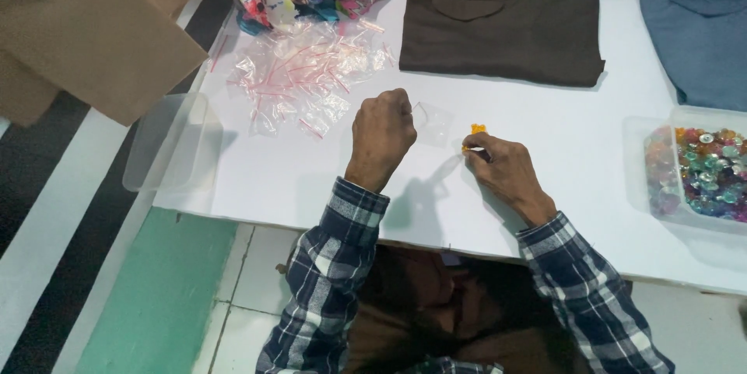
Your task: The person picks up buttons from a container and places them into small plastic bags.
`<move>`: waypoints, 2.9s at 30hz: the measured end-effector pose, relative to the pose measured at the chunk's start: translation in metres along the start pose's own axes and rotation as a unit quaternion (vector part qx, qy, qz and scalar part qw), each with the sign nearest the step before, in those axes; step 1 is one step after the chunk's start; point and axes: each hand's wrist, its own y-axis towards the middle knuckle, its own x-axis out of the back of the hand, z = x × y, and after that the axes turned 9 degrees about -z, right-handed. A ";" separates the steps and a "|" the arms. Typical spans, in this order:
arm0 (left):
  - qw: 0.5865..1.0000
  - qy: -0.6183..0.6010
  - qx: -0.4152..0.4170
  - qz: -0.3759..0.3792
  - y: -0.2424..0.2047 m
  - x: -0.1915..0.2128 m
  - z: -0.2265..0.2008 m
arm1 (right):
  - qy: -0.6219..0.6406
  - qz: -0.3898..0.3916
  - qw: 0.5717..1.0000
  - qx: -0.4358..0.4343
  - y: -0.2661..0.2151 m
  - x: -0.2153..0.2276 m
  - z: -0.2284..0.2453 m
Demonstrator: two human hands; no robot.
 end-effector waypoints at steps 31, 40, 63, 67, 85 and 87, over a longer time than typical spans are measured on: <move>0.995 -0.080 -0.065 0.017 0.002 0.010 -0.028 | -0.060 -0.102 0.950 0.288 0.019 0.042 0.074; 0.992 -0.108 -0.049 0.031 0.005 0.004 -0.026 | -0.164 -0.058 0.931 0.321 0.036 0.057 0.088; 0.994 0.088 -0.059 0.002 -0.003 0.017 -0.032 | -0.197 0.076 0.976 0.056 -0.006 0.012 0.010; 0.995 0.092 -0.043 0.024 -0.005 0.013 -0.030 | -0.188 0.073 0.978 0.055 -0.011 -0.004 0.004; 0.997 0.057 -0.042 0.039 -0.006 0.012 -0.031 | 0.187 -0.127 0.969 0.103 -0.008 0.028 0.061; 0.997 0.038 -0.048 0.051 -0.006 0.011 -0.038 | 0.179 -0.100 0.964 0.169 -0.004 0.040 0.086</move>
